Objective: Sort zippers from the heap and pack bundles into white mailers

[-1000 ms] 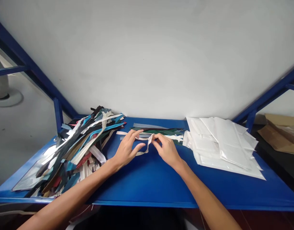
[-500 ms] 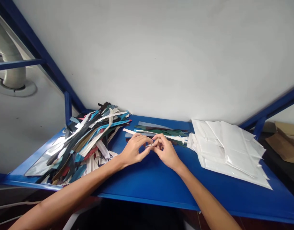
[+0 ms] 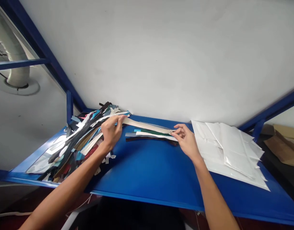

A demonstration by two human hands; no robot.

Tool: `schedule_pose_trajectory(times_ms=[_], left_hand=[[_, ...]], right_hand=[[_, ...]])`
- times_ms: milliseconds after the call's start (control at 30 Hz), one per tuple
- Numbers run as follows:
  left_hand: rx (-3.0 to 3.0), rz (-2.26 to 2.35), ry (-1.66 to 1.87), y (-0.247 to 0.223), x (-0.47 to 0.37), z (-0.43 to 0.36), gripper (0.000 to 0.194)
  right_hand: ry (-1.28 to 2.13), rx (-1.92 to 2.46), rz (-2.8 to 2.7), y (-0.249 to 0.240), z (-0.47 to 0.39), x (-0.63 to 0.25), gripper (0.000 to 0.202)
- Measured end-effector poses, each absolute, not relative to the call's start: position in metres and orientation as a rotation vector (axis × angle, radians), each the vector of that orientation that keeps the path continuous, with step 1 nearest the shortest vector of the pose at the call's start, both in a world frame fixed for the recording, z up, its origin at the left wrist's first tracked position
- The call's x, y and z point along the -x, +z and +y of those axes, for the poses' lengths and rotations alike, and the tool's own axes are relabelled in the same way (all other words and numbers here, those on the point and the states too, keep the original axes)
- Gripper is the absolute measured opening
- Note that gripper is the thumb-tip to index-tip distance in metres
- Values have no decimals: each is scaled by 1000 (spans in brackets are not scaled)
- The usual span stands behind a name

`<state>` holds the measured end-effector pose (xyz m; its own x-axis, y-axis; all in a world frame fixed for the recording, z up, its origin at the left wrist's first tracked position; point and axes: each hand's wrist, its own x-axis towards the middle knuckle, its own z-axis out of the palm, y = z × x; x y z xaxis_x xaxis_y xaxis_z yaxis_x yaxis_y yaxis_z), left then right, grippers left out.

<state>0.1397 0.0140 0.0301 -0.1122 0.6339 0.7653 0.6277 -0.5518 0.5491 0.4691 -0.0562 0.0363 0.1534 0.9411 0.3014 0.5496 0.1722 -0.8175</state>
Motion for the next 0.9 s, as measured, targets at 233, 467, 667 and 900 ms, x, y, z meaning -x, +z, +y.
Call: schedule_pose_trajectory(times_ms=[233,467,667,900], left_hand=[[-2631,1239,908,-17,-165,13,24],[-2754,1137,743,-36,-166,15,55],[-2670,1165,661,-53,-174,23,67],[-2699,1220,698,-55,-177,27,79]], right_hand=[[437,1766,-2013,39,-67,-528,33],[66,1743,-1981,6,-42,-530,47],[-59,1881,-2268,2,-1,-496,47],[17,1713,-2503,10,13,-448,41]])
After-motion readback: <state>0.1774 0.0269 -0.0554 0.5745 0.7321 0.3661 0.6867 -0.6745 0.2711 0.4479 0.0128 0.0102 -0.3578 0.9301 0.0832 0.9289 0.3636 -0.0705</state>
